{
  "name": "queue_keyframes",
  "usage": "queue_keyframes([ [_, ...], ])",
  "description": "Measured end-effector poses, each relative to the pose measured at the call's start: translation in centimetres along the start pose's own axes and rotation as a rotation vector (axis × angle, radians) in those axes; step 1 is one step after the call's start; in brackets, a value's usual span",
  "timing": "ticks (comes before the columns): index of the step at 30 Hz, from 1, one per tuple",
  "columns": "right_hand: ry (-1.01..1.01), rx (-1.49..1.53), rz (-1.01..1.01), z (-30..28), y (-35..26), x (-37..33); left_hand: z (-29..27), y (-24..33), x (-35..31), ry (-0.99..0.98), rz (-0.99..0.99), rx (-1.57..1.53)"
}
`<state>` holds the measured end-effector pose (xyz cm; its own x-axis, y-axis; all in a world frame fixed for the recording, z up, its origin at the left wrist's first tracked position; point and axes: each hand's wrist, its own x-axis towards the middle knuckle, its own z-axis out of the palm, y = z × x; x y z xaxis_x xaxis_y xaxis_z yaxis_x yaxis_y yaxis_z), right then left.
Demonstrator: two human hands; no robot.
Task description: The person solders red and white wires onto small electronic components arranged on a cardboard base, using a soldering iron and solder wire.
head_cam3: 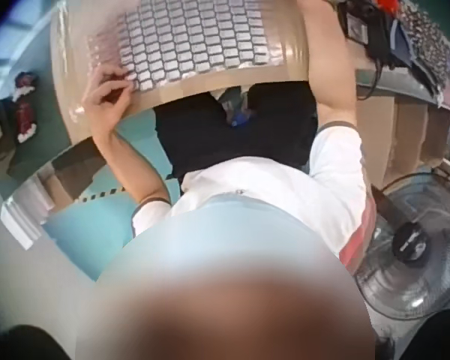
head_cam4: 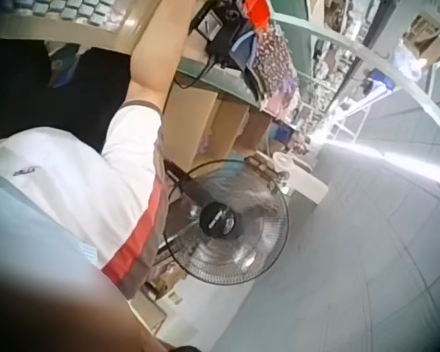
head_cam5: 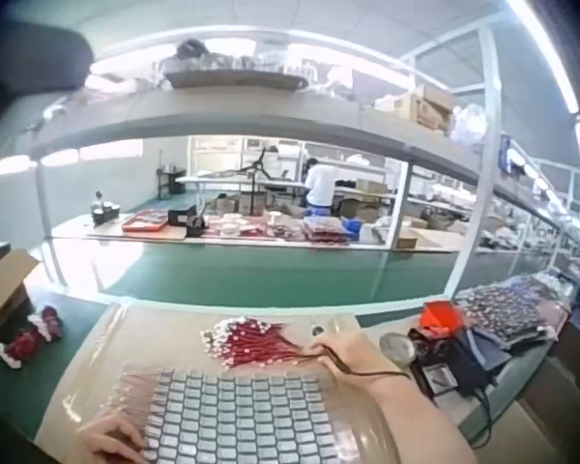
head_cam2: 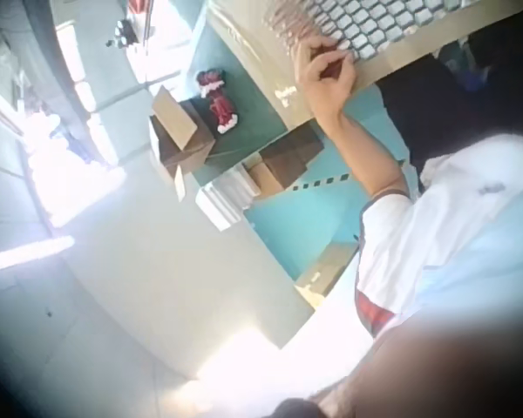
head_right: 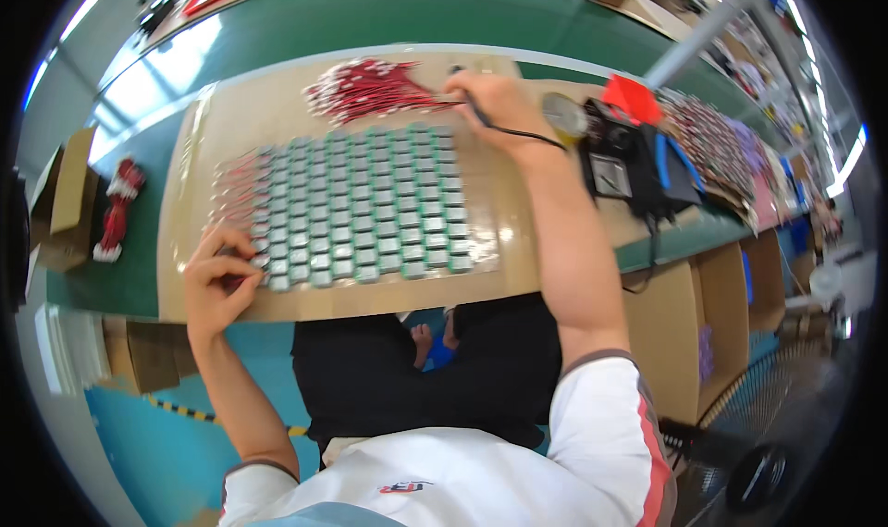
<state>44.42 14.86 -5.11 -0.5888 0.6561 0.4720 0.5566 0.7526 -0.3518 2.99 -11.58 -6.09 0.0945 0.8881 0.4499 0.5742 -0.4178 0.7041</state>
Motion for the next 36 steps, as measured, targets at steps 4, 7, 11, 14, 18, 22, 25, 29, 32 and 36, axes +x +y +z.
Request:
queue_keyframes([
  [4, 0.059, -0.056, -0.117, 0.2, 0.5, -0.2, 0.3, 0.4, 0.1, 0.009, 0.009, -0.035],
  [7, 0.059, -0.104, -0.063, 0.5, 0.3, -0.3, 0.5, 0.9, 0.3, 0.002, -0.037, -0.078],
  [11, 0.096, -0.052, -0.071, 1.0, 0.5, -0.2, 0.2, 0.4, -0.4, -0.003, -0.053, -0.07],
  [14, 0.039, -0.132, -0.029, 1.6, 1.7, 0.1, -0.4, -1.0, -1.6, -0.007, -0.062, -0.064],
  [18, 0.132, -0.283, -0.143, 4.1, 3.1, 1.6, -1.0, -3.3, -2.2, -0.059, -0.1, -0.031],
  [22, 0.041, -0.34, 0.013, 4.9, 3.3, 2.3, -0.9, -6.1, -0.4, -0.121, -0.023, 0.011],
  [25, 0.111, -0.264, 0.135, 4.4, 2.2, 2.1, -2.1, -7.9, -0.6, -0.186, 0.25, -0.001],
  [29, 0.154, -0.152, 0.193, 3.6, 1.7, 1.4, -3.9, -9.9, -0.7, -0.231, -0.014, 0.035],
  [32, 0.074, -0.132, 0.201, 3.8, 2.8, 1.3, -4.5, -10.2, 0.1, -0.333, -0.294, -0.253],
  [36, 0.133, -0.049, 0.18, 5.3, 3.9, 2.0, -2.3, -7.6, 0.1, -0.171, -0.17, -0.15],
])
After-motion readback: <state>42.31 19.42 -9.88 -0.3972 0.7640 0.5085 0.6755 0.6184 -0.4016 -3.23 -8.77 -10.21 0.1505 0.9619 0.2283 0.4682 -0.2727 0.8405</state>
